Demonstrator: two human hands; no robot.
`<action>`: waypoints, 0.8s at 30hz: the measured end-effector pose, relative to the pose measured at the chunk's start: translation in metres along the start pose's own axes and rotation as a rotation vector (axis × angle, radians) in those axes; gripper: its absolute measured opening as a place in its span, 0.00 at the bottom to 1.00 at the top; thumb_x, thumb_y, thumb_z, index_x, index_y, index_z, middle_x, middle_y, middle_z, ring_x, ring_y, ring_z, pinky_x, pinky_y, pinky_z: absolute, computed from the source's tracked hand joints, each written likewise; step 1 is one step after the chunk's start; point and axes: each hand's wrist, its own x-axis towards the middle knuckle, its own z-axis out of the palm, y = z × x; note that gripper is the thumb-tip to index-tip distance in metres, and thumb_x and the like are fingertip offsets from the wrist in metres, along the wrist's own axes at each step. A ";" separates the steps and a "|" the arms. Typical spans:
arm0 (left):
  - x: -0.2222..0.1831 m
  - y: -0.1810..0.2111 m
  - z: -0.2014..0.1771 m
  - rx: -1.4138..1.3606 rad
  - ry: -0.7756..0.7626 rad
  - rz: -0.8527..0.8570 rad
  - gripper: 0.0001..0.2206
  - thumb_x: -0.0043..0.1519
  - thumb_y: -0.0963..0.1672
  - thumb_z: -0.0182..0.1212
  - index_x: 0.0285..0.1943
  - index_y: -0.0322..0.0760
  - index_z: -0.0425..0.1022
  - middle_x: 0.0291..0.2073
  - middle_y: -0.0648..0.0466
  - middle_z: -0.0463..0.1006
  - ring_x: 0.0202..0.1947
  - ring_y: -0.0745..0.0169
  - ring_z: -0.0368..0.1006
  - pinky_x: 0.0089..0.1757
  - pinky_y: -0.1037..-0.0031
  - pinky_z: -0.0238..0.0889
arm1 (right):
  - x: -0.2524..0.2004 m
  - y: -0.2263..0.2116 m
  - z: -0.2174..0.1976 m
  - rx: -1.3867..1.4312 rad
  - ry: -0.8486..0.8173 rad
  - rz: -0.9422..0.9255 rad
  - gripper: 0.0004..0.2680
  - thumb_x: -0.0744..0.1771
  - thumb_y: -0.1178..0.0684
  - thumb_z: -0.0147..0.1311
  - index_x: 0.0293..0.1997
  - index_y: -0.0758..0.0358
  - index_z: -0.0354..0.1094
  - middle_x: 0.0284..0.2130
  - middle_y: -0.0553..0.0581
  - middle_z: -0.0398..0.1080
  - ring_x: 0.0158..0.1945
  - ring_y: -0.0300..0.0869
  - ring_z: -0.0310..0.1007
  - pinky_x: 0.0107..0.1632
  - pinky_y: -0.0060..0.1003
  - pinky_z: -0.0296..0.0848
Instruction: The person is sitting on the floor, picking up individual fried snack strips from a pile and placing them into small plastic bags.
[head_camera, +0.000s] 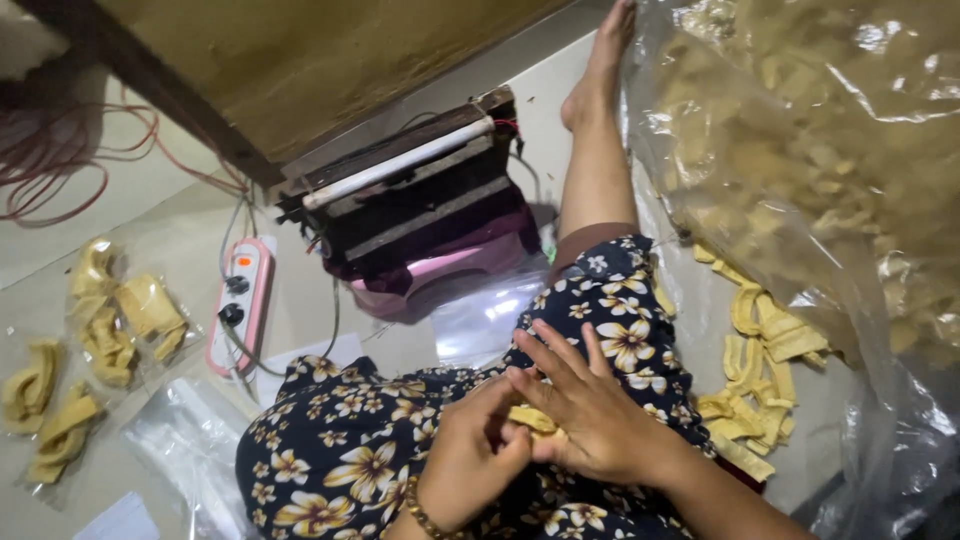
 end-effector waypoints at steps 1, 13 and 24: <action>0.001 -0.006 0.002 -0.081 -0.005 -0.046 0.28 0.46 0.35 0.61 0.60 0.33 0.77 0.34 0.53 0.84 0.18 0.76 0.66 0.20 0.86 0.58 | -0.001 0.002 0.000 0.032 -0.011 -0.009 0.28 0.70 0.25 0.17 0.79 0.38 0.22 0.79 0.56 0.26 0.80 0.62 0.28 0.71 0.80 0.20; -0.001 -0.038 -0.008 -0.248 -0.023 -0.145 0.30 0.49 0.35 0.64 0.65 0.31 0.66 0.25 0.49 0.85 0.14 0.72 0.74 0.19 0.82 0.71 | 0.007 -0.018 -0.030 0.133 0.055 -0.036 0.05 0.64 0.53 0.62 0.39 0.57 0.74 0.39 0.49 0.74 0.62 0.51 0.64 0.62 0.87 0.20; 0.024 -0.100 0.026 -0.336 -0.325 -0.421 0.27 0.53 0.46 0.68 0.61 0.29 0.71 0.37 0.45 0.82 0.31 0.58 0.80 0.33 0.73 0.78 | 0.002 0.016 -0.024 0.140 0.309 0.180 0.04 0.66 0.58 0.56 0.33 0.54 0.77 0.30 0.49 0.77 0.44 0.41 0.71 0.69 0.76 0.22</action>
